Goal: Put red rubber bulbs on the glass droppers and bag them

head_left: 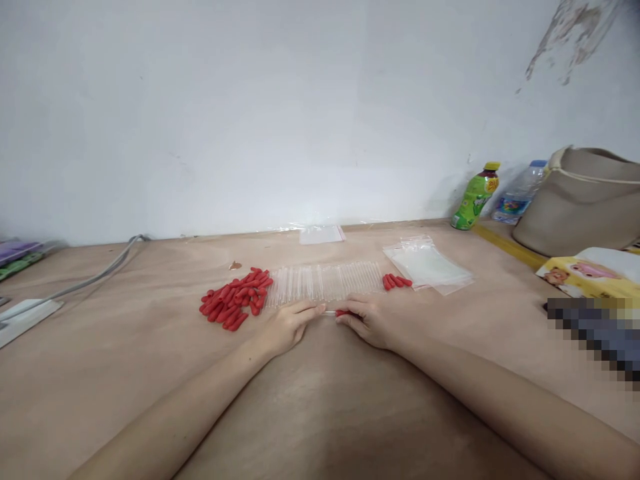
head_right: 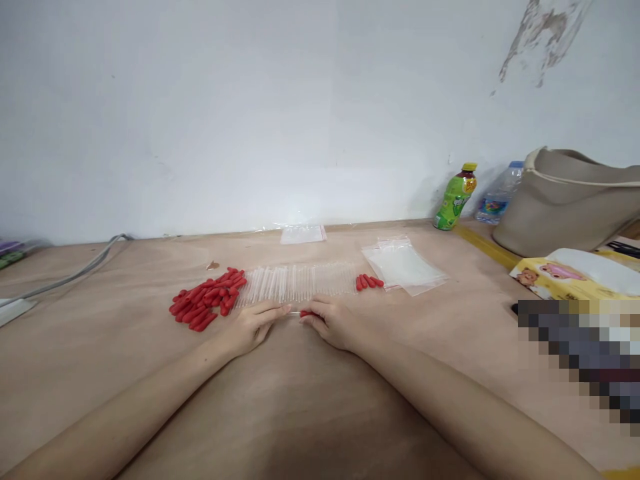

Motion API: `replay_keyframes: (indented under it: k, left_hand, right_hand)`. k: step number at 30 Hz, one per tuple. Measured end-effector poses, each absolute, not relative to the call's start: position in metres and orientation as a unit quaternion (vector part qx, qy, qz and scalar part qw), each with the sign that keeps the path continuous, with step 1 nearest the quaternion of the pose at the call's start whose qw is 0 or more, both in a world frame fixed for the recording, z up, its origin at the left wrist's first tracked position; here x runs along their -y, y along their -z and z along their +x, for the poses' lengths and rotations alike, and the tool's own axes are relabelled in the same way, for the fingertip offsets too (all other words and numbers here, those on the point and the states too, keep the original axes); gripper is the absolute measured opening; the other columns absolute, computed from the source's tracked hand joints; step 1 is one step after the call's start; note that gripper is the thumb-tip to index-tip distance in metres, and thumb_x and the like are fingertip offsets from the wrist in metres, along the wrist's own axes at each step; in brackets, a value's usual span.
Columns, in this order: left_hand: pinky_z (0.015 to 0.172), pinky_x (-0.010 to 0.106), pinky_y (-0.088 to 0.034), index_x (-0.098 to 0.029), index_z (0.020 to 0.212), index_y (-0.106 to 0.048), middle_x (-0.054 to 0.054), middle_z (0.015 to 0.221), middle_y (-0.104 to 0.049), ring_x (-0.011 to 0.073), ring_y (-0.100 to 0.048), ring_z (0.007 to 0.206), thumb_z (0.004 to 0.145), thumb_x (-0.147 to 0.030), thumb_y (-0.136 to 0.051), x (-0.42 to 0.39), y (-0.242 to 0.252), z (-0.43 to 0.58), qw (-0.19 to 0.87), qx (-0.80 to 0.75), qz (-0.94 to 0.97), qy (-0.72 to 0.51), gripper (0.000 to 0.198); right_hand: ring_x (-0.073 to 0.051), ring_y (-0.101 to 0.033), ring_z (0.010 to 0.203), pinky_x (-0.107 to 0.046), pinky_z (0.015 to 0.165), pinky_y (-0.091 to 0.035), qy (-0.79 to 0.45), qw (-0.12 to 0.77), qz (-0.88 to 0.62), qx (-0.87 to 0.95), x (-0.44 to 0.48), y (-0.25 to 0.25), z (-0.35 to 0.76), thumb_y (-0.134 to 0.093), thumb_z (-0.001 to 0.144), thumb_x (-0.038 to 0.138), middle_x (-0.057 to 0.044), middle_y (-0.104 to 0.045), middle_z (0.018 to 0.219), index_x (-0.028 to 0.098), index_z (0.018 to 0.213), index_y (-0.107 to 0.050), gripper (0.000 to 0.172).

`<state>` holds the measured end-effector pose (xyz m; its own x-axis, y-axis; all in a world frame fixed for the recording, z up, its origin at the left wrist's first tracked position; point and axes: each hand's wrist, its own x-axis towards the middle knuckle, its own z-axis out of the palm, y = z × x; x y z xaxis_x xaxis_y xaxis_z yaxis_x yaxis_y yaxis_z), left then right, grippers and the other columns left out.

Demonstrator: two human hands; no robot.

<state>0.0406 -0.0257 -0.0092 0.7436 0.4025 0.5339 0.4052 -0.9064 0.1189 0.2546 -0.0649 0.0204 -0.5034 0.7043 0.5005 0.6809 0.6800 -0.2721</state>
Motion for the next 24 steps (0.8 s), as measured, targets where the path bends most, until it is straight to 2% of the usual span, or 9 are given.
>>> replay_keyframes:
  k: [5,9,15,20,24]
  left_hand:
    - [0.067,0.026,-0.050,-0.014,0.111,-0.054,0.008,0.091,-0.061,0.0148,-0.057,0.077,0.080,-0.001,-0.036,0.025,0.011,0.041,0.031,0.221,-0.936,0.271,0.038]
    - [0.066,0.027,-0.049,-0.015,0.110,-0.054,0.007,0.093,-0.062,0.0155,-0.057,0.077,0.079,-0.001,-0.035,0.024,0.011,0.041,0.064,0.226,-0.942,0.240,0.038]
    - [0.068,0.029,-0.050,-0.016,0.109,-0.053,0.007,0.092,-0.061,0.0164,-0.057,0.079,0.083,-0.005,-0.034,0.027,0.011,0.043,0.103,0.237,-0.941,0.220,0.034]
    - [0.068,0.029,-0.050,-0.015,0.113,-0.050,0.008,0.093,-0.060,0.0169,-0.057,0.081,0.083,-0.007,-0.036,0.026,0.017,0.042,0.094,0.269,-0.917,0.278,0.034]
    - [0.069,0.028,-0.050,-0.016,0.109,-0.053,0.007,0.091,-0.060,0.0156,-0.058,0.079,0.085,-0.018,-0.043,0.024,0.018,0.042,0.046,0.294,-0.904,0.308,0.026]
  right_hand:
    - [-0.009,-0.056,0.063,-0.018,0.059,-0.042,-0.020,0.319,-0.382,0.867,0.060,-0.011,0.256,-0.053,0.078,0.017,0.000,-0.064,0.077,0.021,0.089,-0.063,0.016]
    - [-0.010,-0.055,0.063,-0.018,0.059,-0.042,-0.006,0.303,-0.370,0.878,0.056,-0.004,0.257,-0.051,0.080,0.019,-0.001,-0.061,0.074,0.019,0.087,-0.062,0.014]
    - [-0.013,-0.055,0.067,-0.023,0.062,-0.044,0.005,0.297,-0.340,0.892,0.044,0.015,0.256,-0.043,0.084,0.021,-0.004,-0.058,0.074,0.018,0.095,-0.059,0.020]
    - [-0.013,-0.057,0.066,-0.024,0.062,-0.045,-0.051,0.360,-0.434,0.825,0.046,0.002,0.254,-0.051,0.080,0.022,-0.005,-0.064,0.076,0.017,0.078,-0.063,0.013]
    - [-0.012,-0.056,0.061,-0.023,0.057,-0.045,-0.135,0.400,-0.456,0.784,0.045,0.003,0.256,-0.057,0.076,0.028,-0.002,-0.065,0.072,0.017,0.078,-0.062,0.013]
